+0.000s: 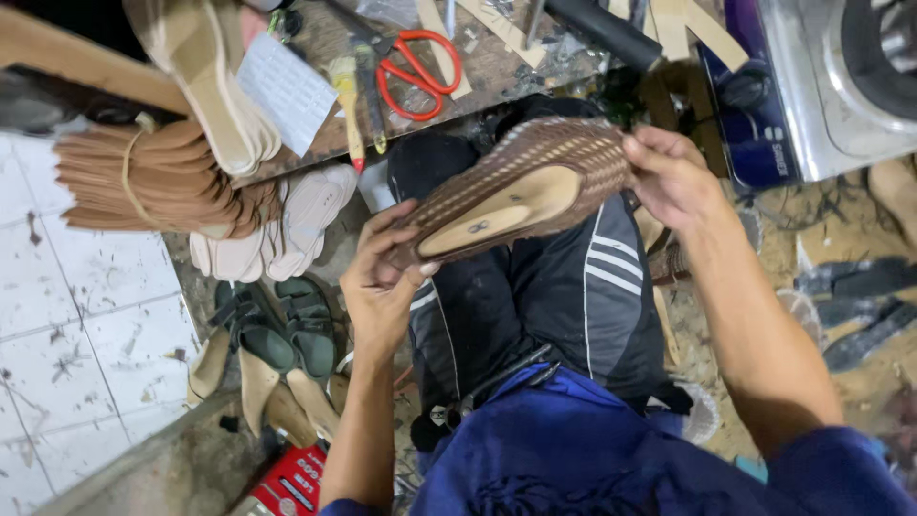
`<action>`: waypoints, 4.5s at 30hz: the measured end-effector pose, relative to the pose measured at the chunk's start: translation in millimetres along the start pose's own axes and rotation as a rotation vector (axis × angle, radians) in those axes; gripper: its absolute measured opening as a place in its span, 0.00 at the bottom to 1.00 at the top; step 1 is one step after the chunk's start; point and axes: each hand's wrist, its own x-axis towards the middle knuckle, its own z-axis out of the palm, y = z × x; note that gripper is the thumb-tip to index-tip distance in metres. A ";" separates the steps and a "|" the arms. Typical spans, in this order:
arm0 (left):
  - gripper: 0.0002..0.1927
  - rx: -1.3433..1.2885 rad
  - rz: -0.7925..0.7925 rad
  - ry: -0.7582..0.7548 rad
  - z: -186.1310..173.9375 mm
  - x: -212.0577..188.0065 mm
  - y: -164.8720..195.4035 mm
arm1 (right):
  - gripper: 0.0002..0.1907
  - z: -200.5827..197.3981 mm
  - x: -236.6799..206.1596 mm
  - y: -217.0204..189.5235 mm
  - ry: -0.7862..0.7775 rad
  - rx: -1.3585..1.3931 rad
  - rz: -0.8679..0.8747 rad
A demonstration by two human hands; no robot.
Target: The person assembles a woven shoe by pressing the upper onto a sole, then uses a hammer to tap along the perimeter to secure it. They inspect the shoe, place it on a shelf, and repeat the process with a second shoe.
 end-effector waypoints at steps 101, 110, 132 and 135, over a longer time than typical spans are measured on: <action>0.30 1.185 0.592 -0.219 187.4 -44.2 0.7 | 0.04 93.4 -158.5 -32.4 0.300 -0.117 0.047; 0.25 1.030 0.748 -0.229 165.9 -23.6 46.1 | 0.13 170.1 -203.7 -47.9 0.346 0.241 0.026; 0.21 0.204 0.364 0.161 -2.5 75.4 109.8 | 0.19 195.1 -163.3 106.7 -0.518 -1.545 0.079; 0.23 0.231 0.382 0.148 3.9 69.6 112.4 | 0.16 186.6 -145.9 91.7 -0.361 -1.190 0.085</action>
